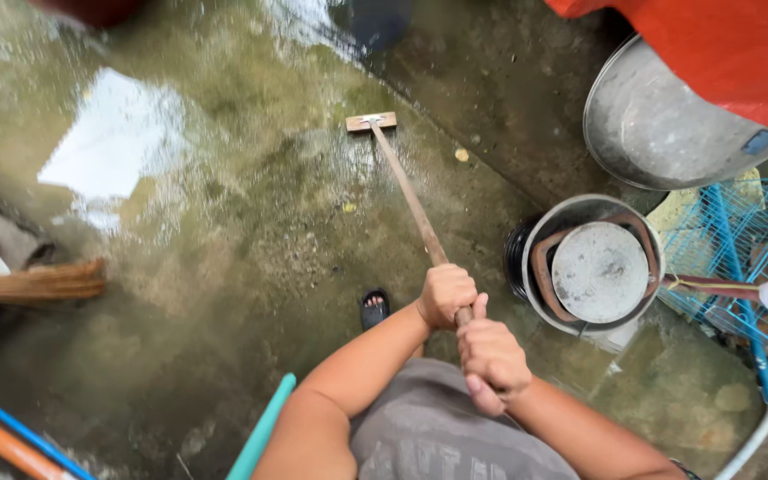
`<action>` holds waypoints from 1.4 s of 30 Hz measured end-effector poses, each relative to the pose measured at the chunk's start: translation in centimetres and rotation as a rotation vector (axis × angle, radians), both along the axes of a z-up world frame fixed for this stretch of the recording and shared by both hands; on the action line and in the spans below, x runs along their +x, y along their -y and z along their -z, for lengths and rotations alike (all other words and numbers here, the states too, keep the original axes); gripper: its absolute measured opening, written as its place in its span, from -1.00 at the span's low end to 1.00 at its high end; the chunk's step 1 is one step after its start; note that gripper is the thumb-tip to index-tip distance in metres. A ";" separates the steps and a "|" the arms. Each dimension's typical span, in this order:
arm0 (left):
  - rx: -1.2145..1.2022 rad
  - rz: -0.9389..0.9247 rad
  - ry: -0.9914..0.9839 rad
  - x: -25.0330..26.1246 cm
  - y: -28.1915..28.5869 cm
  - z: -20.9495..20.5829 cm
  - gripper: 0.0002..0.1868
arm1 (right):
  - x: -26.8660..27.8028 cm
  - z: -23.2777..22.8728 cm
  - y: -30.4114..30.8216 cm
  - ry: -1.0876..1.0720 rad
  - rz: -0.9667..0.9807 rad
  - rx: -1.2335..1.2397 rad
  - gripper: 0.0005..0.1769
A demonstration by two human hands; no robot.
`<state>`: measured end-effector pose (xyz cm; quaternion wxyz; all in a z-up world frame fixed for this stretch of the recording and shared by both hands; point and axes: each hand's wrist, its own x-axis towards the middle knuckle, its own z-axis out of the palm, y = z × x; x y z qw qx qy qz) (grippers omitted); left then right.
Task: The person cleans a concrete floor by scrubbing it with a handheld brush and pouring water from a basin using a dipper.
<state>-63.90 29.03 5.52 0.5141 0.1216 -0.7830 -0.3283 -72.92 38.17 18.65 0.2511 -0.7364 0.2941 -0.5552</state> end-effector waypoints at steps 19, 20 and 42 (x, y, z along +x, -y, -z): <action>-0.004 -0.252 0.060 1.5 -14.9 -5.7 -0.62 | -2.5 -4.4 -9.4 0.112 -0.505 0.001 -0.95; 0.000 -0.273 0.063 1.5 -16.0 -6.3 -0.62 | -2.7 -4.5 -10.4 0.172 -0.556 0.003 -0.95; -0.085 -0.548 0.227 4.5 -12.3 1.5 -0.73 | -0.6 -1.1 -6.3 -0.062 -0.524 0.051 -0.95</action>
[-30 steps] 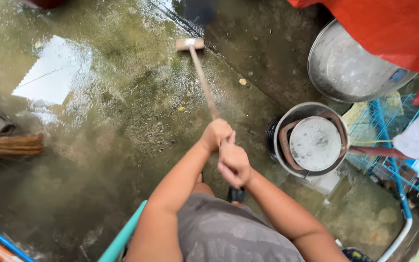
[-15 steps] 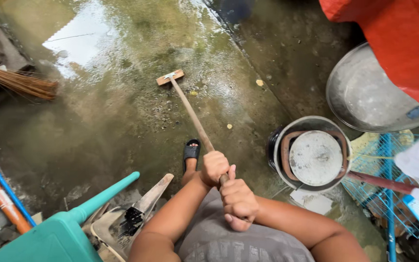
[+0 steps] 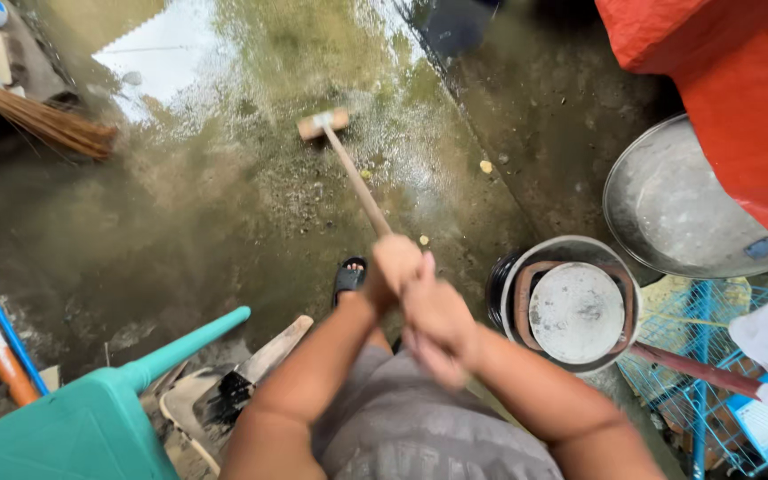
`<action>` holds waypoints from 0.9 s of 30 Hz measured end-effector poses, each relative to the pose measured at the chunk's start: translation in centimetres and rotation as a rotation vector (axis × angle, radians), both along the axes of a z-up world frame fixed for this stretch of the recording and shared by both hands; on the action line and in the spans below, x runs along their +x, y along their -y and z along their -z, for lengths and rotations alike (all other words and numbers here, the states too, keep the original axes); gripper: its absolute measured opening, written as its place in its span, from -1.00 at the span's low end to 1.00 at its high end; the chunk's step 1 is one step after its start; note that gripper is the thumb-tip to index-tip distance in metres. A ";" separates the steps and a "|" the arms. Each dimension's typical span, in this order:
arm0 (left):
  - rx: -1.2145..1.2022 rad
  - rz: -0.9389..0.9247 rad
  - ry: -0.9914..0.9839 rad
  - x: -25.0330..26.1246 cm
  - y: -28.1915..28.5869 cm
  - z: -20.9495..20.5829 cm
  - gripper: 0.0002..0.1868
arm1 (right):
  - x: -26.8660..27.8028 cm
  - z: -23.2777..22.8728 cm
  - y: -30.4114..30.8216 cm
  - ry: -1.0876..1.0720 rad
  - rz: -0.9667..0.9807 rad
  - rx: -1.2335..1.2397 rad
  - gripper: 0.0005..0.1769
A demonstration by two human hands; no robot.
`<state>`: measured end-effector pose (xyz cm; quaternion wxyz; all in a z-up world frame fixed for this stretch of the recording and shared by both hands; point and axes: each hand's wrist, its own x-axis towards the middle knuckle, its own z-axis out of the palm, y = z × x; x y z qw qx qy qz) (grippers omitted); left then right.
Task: The person cleans a concrete floor by scrubbing it with a handheld brush and pouring water from a basin using a dipper.
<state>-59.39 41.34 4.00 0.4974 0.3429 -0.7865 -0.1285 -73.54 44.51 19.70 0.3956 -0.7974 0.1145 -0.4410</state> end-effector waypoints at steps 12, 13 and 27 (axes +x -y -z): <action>-0.027 0.150 0.034 5.3 4.5 9.9 -0.69 | 6.3 14.3 1.3 -0.028 -0.026 -0.163 -0.91; -0.049 0.124 0.013 5.1 6.2 8.7 -0.71 | 6.9 13.5 2.6 -0.030 -0.027 -0.133 -0.92; -0.046 0.213 -0.030 5.3 2.7 7.7 -0.67 | 5.2 14.2 1.1 0.020 -0.046 -0.184 -0.86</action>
